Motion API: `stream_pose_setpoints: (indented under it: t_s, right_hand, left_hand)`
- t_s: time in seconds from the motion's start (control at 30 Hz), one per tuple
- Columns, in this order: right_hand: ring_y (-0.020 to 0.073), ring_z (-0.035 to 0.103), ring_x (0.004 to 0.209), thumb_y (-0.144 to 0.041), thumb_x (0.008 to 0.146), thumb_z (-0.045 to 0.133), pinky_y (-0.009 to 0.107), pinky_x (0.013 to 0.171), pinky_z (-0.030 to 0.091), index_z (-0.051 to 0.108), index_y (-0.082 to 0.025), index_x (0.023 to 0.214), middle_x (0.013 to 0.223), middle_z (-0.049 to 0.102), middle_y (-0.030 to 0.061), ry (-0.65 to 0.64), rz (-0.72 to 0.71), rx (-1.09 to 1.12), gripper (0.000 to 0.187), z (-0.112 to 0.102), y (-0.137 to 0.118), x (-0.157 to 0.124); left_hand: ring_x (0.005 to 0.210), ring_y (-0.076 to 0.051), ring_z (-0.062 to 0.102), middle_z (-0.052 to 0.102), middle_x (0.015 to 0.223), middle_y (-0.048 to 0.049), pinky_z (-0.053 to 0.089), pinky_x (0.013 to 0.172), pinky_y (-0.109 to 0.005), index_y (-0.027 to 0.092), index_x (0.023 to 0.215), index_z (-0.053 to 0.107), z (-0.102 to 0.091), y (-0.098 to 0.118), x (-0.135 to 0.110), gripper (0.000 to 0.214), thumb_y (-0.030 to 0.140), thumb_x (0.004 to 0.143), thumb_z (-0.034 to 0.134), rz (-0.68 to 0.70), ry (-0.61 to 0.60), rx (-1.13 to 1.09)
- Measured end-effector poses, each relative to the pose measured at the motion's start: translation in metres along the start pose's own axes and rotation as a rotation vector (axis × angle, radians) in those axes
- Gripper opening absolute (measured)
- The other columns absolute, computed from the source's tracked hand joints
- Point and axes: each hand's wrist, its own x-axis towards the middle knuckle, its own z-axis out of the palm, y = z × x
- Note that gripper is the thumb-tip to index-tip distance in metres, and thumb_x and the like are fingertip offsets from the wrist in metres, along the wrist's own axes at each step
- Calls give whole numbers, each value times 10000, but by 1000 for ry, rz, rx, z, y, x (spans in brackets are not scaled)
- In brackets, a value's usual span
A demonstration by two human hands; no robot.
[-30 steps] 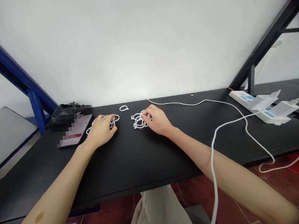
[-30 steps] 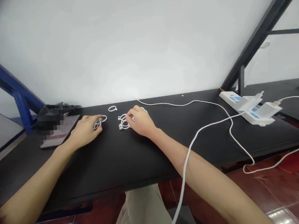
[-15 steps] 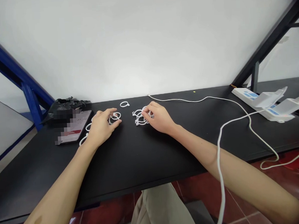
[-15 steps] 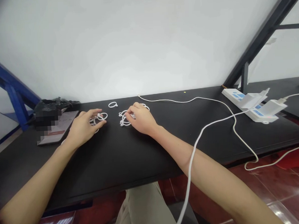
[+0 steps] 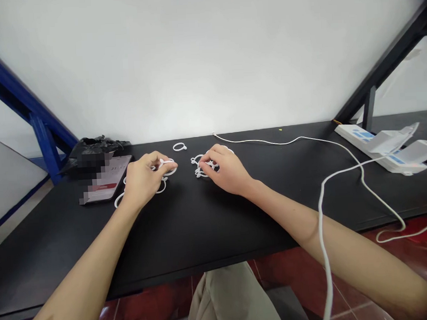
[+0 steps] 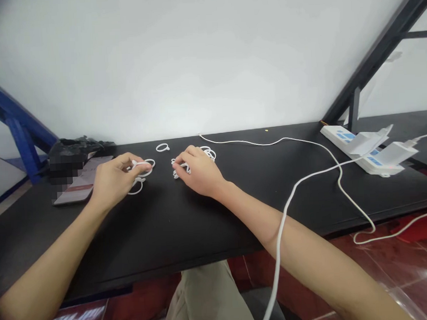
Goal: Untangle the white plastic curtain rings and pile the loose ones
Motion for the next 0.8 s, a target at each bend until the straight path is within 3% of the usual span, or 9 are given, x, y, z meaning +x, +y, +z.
stream_pose_setpoints:
  t_s: [0.13, 0.3, 0.47, 0.57, 0.67, 0.8]
  right_hand:
    - [152, 578, 839, -329, 889, 631, 289, 754, 474, 611, -198, 1101, 1040, 612, 57, -101, -81, 113, 250, 3, -13, -4]
    - [113, 551, 716, -349, 909, 613, 252, 659, 428, 612, -185, 905, 871, 632, 14, -169, -54, 196, 164, 5, -18, -6]
    - [83, 500, 570, -414, 853, 670, 236, 569, 406, 619, -186, 816, 691, 594, -33, -169, 267, 533, 237, 2, -20, -2]
    - [83, 495, 549, -447, 784, 731, 222, 516, 391, 625, -187, 837, 670, 570, -42, -208, 446, 808, 286, 1, -19, 0]
    - [90, 508, 588, -454, 770, 741, 221, 532, 399, 624, -176, 801, 694, 564, -27, -356, 517, 1084, 303, 0, -19, 1]
    - [104, 507, 600, -525, 857, 616, 243, 551, 394, 563, -169, 665, 694, 565, 0, -630, 529, 1346, 408, -1, -20, -1]
  left_hand:
    - [593, -133, 468, 560, 623, 32, 339, 586, -271, 206, 724, 663, 6, 14, -10, 249, 446, 789, 667, 50, -158, -173]
    - [595, -115, 421, 515, 612, 33, 317, 570, -258, 181, 634, 571, 8, 21, -15, 329, 442, 812, 663, 66, -390, -368]
    - [640, -121, 469, 538, 690, 5, 386, 630, -261, 177, 686, 575, 5, 11, -12, 365, 491, 863, 633, -55, -589, -750]
    - [649, -132, 492, 578, 750, -16, 431, 647, -281, 184, 766, 613, 3, 9, -13, 364, 530, 879, 598, -145, -628, -946]
    - [637, -145, 487, 544, 690, -8, 453, 648, -302, 194, 757, 612, 1, 13, -15, 375, 543, 889, 571, -163, -656, -995]
    - [738, -225, 599, 478, 571, -12, 468, 645, -327, 192, 718, 621, -2, 20, -19, 385, 551, 854, 599, -105, -797, -903]
